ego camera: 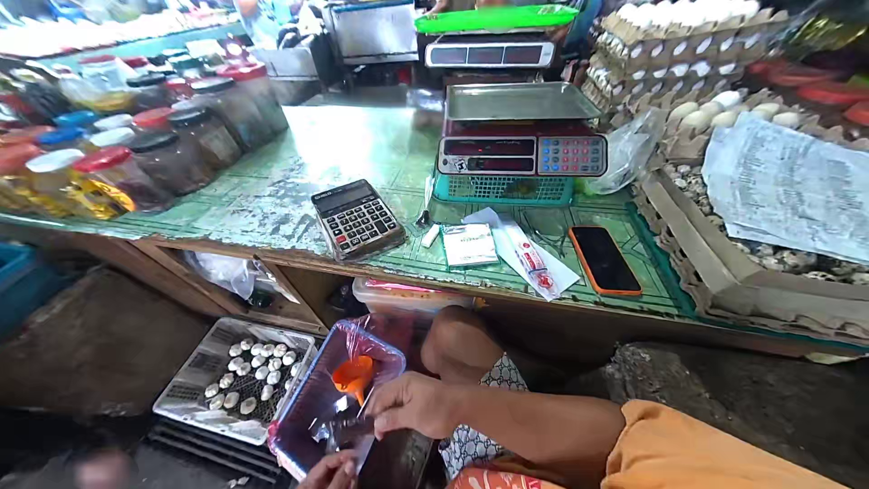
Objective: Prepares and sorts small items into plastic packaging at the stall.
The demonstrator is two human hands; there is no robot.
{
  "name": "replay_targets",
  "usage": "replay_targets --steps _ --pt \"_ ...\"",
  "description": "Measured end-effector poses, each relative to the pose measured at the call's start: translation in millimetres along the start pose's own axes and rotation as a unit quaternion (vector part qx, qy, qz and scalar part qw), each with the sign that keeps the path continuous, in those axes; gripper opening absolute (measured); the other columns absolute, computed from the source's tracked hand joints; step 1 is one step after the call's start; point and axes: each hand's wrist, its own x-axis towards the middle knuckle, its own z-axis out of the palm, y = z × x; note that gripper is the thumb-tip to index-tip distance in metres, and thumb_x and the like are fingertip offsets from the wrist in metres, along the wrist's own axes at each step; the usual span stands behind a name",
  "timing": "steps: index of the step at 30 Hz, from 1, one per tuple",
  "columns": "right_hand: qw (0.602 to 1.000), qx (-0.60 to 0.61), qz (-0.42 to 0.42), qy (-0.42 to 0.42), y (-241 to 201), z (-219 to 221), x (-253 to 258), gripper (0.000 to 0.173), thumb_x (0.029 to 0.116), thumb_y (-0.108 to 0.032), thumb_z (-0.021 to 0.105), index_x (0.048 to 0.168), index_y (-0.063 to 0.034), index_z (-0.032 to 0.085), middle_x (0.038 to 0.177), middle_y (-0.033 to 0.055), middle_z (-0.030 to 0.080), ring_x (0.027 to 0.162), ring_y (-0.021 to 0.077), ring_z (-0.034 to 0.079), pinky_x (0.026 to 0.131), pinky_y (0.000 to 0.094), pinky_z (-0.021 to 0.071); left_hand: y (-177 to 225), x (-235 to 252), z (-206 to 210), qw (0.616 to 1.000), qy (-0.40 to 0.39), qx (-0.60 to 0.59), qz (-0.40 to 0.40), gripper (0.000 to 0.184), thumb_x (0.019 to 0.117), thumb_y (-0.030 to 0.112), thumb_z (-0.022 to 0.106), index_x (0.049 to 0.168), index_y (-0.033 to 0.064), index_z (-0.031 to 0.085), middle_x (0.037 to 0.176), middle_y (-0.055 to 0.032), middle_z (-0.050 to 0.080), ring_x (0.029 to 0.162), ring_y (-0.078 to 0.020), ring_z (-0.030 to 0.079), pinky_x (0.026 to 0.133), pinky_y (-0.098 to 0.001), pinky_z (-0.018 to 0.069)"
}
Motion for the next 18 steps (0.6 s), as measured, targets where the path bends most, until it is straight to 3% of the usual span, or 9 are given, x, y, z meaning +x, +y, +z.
replay_targets --steps 1,2,4,6,8,11,13,15,18 --pt "0.996 -0.081 -0.01 -0.039 5 2 -1 0.024 0.1027 -0.01 0.056 0.1 0.0065 0.073 0.111 0.0162 0.071 0.112 0.0225 0.064 0.104 0.0407 0.0481 6 7 -9 0.995 0.023 0.095 0.005 0.01 0.0891 0.001 0.065 0.094 0.0051 0.073 0.079 0.0008 0.073 0.068 -0.0068 0.068 0.066 -0.0277 0.0597" --pt "0.985 -0.157 -0.009 -0.077 13 5 -1 0.023 0.1021 -0.012 0.058 0.099 0.0039 0.074 0.109 0.0165 0.071 0.112 0.0266 0.064 0.104 0.0455 0.0469 15 15 -16 0.98 0.029 0.198 0.008 0.008 0.0895 0.004 0.065 0.093 0.0016 0.071 0.078 -0.0007 0.071 0.067 -0.0079 0.067 0.066 -0.0296 0.0593" --pt "0.942 -0.301 0.048 -0.143 29 13 4 0.023 0.1034 -0.018 0.058 0.102 -0.003 0.075 0.105 0.0143 0.072 0.109 0.0315 0.064 0.1 0.0564 0.0461 39 26 -10 0.937 0.016 0.348 0.011 0.014 0.094 0.014 0.066 0.095 0.0014 0.071 0.077 -0.0041 0.071 0.065 -0.0123 0.068 0.064 -0.0352 0.0594" --pt "0.91 -0.368 0.14 -0.129 48 19 17 0.026 0.1035 -0.024 0.055 0.104 -0.0066 0.074 0.102 0.0158 0.072 0.105 0.0361 0.067 0.092 0.0654 0.0487 51 22 19 0.916 0.016 0.398 0.05 0.012 0.0925 0.016 0.068 0.094 0.0044 0.072 0.077 -0.0023 0.072 0.064 -0.0117 0.069 0.063 -0.0353 0.0612" --pt "0.937 -0.277 0.206 -0.045 63 17 32 0.029 0.1042 -0.024 0.054 0.102 -0.0027 0.074 0.098 0.0187 0.071 0.099 0.0358 0.067 0.089 0.063 0.0504 41 10 49 0.92 0.031 0.378 0.098 0.008 0.0891 0.011 0.072 0.094 0.0048 0.074 0.082 -0.0022 0.074 0.069 -0.0101 0.07 0.067 -0.0343 0.0621" --pt "0.967 0.026 0.235 0.092 66 21 33 0.026 0.1041 -0.02 0.057 0.1 0.0029 0.068 0.094 0.0112 0.065 0.085 0.0188 0.059 0.08 0.0413 0.0487 21 2 58 0.95 0.089 0.268 0.135 0.01 0.0847 -0.001 0.071 0.095 -0.0012 0.073 0.088 -0.0053 0.074 0.075 -0.0085 0.07 0.071 -0.0285 0.0622" --pt "0.941 0.202 0.236 0.132 59 26 21 0.019 0.105 -0.017 0.056 0.104 0.0002 0.066 0.101 0.0053 0.068 0.09 0.0113 0.062 0.086 0.0339 0.0521 11 -3 50 0.942 0.115 0.262 0.175 0.013 0.0846 -0.002 0.07 0.096 -0.0011 0.075 0.09 -0.0042 0.073 0.081 -0.0049 0.069 0.076 -0.0231 0.06" --pt "0.911 0.305 0.238 0.143 51 32 15 0.016 0.1052 -0.014 0.054 0.107 -0.0019 0.065 0.109 0.0054 0.069 0.099 0.0135 0.064 0.092 0.0353 0.0525 3 -4 50 0.922 0.139 0.294 0.211 0.012 0.0835 0.002 0.07 0.094 -0.0004 0.077 0.09 -0.0043 0.072 0.084 -0.0033 0.068 0.078 -0.0203 0.0585" --pt "0.881 0.391 0.232 0.13 41 43 13 0.03 0.1085 -0.018 0.046 0.129 -0.0028 0.062 0.13 0.0078 0.066 0.116 0.0168 0.063 0.101 0.0387 0.0501 -2 2 62 0.883 0.192 0.349 0.248 0.011 0.0824 0.006 0.071 0.089 0.0009 0.078 0.088 -0.0062 0.072 0.085 -0.0041 0.067 0.078 -0.0185 0.0565"
